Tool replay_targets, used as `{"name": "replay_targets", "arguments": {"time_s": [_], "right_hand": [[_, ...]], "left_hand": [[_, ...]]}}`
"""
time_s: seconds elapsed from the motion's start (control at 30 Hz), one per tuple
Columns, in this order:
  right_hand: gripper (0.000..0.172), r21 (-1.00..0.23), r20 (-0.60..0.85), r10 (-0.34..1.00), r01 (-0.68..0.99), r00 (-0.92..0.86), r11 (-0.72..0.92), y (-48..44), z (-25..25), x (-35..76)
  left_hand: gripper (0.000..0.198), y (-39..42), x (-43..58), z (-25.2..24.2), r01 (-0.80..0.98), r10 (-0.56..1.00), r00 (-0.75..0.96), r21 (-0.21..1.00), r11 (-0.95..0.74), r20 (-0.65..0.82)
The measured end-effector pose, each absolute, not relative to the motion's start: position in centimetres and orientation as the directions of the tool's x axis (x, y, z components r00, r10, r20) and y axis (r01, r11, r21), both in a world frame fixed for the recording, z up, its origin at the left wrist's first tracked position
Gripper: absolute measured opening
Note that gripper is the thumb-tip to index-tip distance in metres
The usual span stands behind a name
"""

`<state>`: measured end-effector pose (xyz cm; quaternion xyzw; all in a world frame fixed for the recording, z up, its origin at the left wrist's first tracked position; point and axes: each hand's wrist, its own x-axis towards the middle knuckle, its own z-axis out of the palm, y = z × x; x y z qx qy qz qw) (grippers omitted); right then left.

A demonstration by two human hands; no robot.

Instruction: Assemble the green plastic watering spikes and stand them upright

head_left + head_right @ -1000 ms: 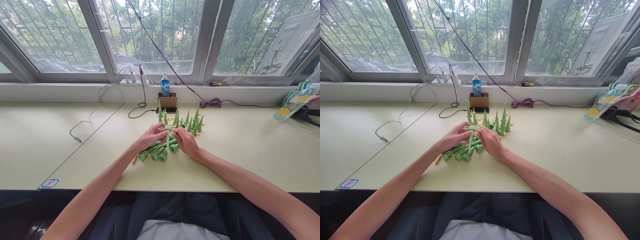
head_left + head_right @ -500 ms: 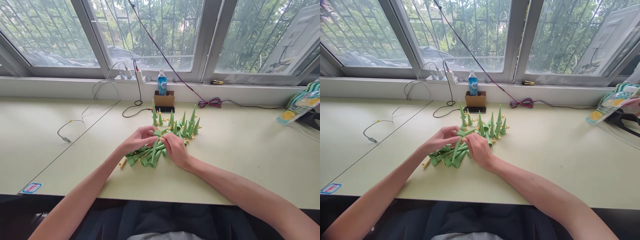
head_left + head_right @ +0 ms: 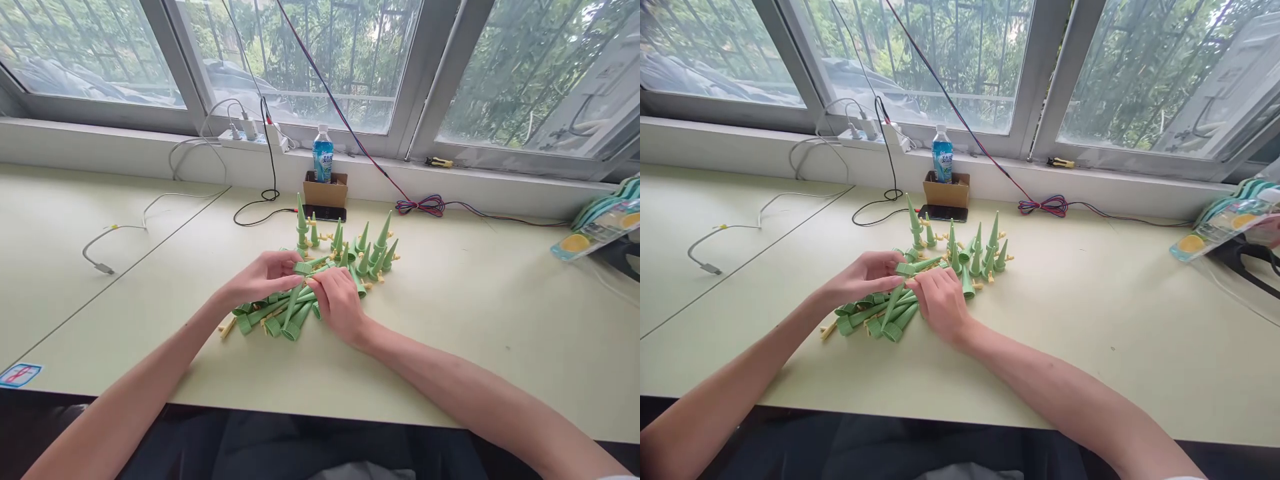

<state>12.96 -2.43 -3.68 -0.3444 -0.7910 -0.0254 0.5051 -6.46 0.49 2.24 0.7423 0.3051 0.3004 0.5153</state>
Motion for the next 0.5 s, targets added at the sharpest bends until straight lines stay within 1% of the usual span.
{"name": "replay_targets", "arguments": {"time_s": [0.2,0.33,0.5], "right_hand": [[0.025,-0.289,0.837,0.487,0.554,-0.25,0.781,-2.22,-3.6,13.02],[0.025,-0.298,0.835,0.495,0.556,-0.242,0.776,-2.12,-3.69,13.12],[0.024,-0.317,0.828,0.506,0.542,-0.243,0.778,-2.03,-3.75,13.29]], "left_hand": [[0.014,0.15,-6.26,2.51,0.117,0.749,0.632,0.931,-0.345,0.198],[0.013,-0.12,-6.1,2.54,0.106,0.737,0.631,0.913,-0.393,0.244],[0.015,-0.37,-5.72,2.66,0.165,0.745,0.608,0.874,-0.457,0.275]]}}
